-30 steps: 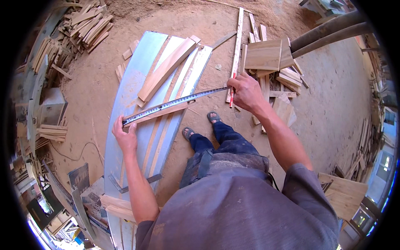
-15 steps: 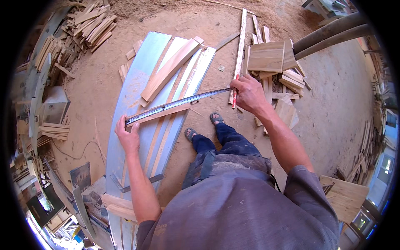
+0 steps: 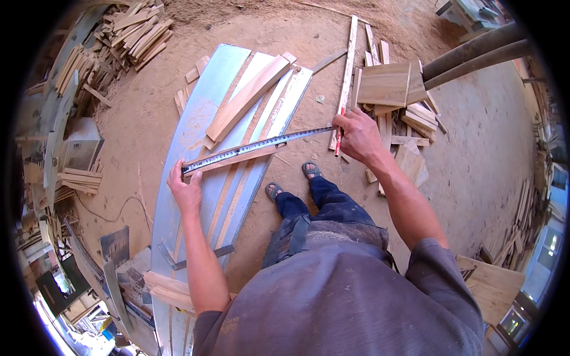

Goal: The person marks a wood piece using a square and pencil, measures dimensions of wood and machinery with a tape measure, and adjusts settings on a table saw.

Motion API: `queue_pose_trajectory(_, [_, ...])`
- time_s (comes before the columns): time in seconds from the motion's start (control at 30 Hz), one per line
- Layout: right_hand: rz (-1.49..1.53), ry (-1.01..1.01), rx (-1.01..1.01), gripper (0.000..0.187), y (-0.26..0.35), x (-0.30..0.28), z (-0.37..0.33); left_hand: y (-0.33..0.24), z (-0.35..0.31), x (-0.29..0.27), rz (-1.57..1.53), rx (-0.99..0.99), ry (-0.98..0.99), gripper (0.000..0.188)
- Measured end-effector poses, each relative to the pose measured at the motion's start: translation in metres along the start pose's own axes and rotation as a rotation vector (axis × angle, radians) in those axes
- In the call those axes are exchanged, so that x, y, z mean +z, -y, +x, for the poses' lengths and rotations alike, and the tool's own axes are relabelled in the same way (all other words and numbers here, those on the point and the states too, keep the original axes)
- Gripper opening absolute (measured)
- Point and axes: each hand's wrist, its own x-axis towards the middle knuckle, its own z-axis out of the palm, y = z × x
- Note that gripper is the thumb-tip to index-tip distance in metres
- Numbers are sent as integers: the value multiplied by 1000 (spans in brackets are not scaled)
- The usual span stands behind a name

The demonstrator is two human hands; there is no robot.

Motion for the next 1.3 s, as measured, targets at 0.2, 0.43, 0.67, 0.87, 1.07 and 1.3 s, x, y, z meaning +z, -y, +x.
queue_pose_trajectory(0.2, [2, 19, 4, 13, 1, -3, 1, 1, 0, 2, -36, 13, -25, 62])
queue_pose_trajectory(0.43, [0, 1, -25, 12, -6, -1, 2, 4, -2, 2, -5, 7, -5, 62])
queue_pose_trajectory(0.67, [-1, 1, -39, 11, -11, -3, 6, 2, -8, 3, 6, 4, -13, 61])
queue_pose_trajectory(0.87, [6, 15, -59, 10, -15, -3, 11, -3, -11, 3, 13, -20, -25, 59])
queue_pose_trajectory(1.07, [17, 26, -80, 11, -19, -2, 15, -2, -12, 6, -12, -37, -50, 60])
queue_pose_trajectory(1.3, [23, 46, -83, 12, -19, -4, 17, -3, -14, 9, -30, -34, -64, 61])
